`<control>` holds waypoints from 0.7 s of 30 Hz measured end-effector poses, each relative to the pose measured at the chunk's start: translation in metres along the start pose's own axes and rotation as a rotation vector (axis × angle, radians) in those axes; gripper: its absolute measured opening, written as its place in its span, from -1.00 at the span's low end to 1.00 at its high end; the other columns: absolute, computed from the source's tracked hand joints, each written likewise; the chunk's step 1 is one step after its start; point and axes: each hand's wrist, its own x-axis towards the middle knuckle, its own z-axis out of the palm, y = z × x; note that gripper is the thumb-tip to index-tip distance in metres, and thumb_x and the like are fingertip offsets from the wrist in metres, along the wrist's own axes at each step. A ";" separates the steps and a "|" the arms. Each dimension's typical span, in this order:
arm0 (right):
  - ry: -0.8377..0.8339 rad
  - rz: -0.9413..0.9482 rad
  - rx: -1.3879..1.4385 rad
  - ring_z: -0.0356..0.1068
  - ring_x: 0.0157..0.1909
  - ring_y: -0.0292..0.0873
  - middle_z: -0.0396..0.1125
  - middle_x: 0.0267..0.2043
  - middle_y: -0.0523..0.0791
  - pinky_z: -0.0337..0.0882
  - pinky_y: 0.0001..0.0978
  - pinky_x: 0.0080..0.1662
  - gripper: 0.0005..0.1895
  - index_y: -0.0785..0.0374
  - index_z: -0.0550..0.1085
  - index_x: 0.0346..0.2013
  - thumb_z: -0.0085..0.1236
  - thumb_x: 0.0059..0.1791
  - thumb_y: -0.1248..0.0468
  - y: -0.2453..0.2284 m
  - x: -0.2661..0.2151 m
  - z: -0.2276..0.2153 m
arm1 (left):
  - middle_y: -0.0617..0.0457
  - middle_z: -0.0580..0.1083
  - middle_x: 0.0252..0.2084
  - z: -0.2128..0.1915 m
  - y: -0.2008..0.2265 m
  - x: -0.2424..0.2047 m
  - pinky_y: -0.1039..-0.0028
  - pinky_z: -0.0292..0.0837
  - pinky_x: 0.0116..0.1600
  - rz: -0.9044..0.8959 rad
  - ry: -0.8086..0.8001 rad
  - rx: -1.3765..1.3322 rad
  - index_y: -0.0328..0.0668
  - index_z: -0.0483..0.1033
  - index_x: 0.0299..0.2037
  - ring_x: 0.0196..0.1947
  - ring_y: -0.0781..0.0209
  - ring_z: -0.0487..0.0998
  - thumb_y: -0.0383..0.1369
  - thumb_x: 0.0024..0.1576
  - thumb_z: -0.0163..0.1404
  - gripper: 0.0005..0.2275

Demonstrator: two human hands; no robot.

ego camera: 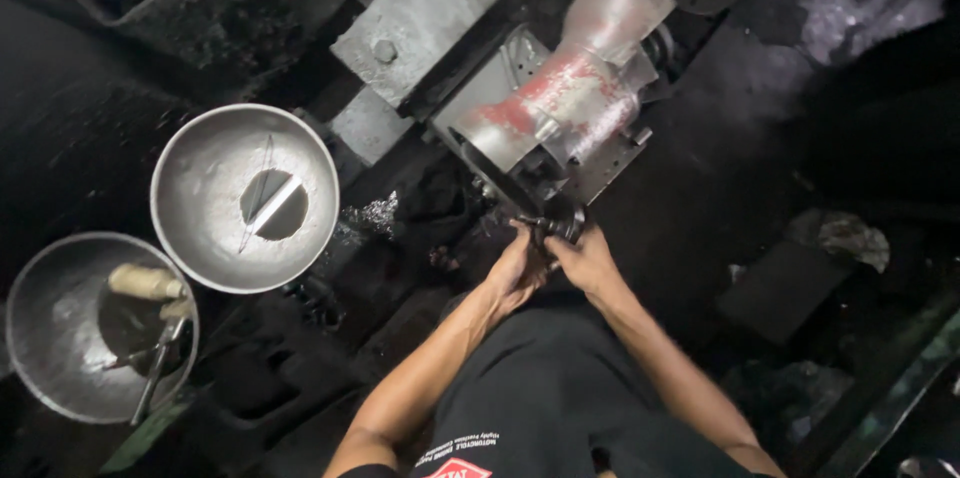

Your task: The person grinds a metal part against a bench grinder, repeatedly rotating it to smooth different surfaces. The person then washes the part in a metal bowl with a brush and water, then returns to the grinder to continue smoothing the part.

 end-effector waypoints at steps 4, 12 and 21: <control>0.113 -0.169 -0.163 0.36 -0.06 -0.09 0.32 0.04 0.05 0.42 -0.23 -0.06 -0.29 0.41 0.23 0.26 0.25 -0.16 0.38 -0.026 -0.043 -0.020 | 0.03 0.41 0.19 0.019 0.000 -0.011 0.23 0.33 0.31 0.023 -0.211 0.043 -0.15 0.27 0.28 0.19 0.13 0.44 0.01 0.24 0.01 -0.48; -0.152 -0.048 0.215 0.37 0.12 -0.21 0.35 0.11 -0.05 0.40 -0.32 0.12 -0.37 0.33 0.26 0.23 0.26 -0.11 0.39 -0.030 -0.045 -0.020 | 0.06 0.40 0.23 0.033 0.025 -0.047 0.28 0.35 0.30 0.086 -0.277 0.133 -0.07 0.21 0.39 0.21 0.17 0.43 -0.05 0.07 0.22 -0.29; -0.090 0.288 0.241 0.49 -0.32 -0.19 0.47 -0.27 -0.04 0.48 -0.36 -0.35 -0.75 0.40 0.51 -0.11 0.19 -0.08 0.41 -0.027 0.012 0.033 | 0.06 0.48 0.05 -0.001 0.035 -0.021 0.17 0.40 0.10 0.199 0.043 -0.009 -0.03 0.39 0.11 0.05 0.11 0.47 -0.03 0.32 -0.20 -0.65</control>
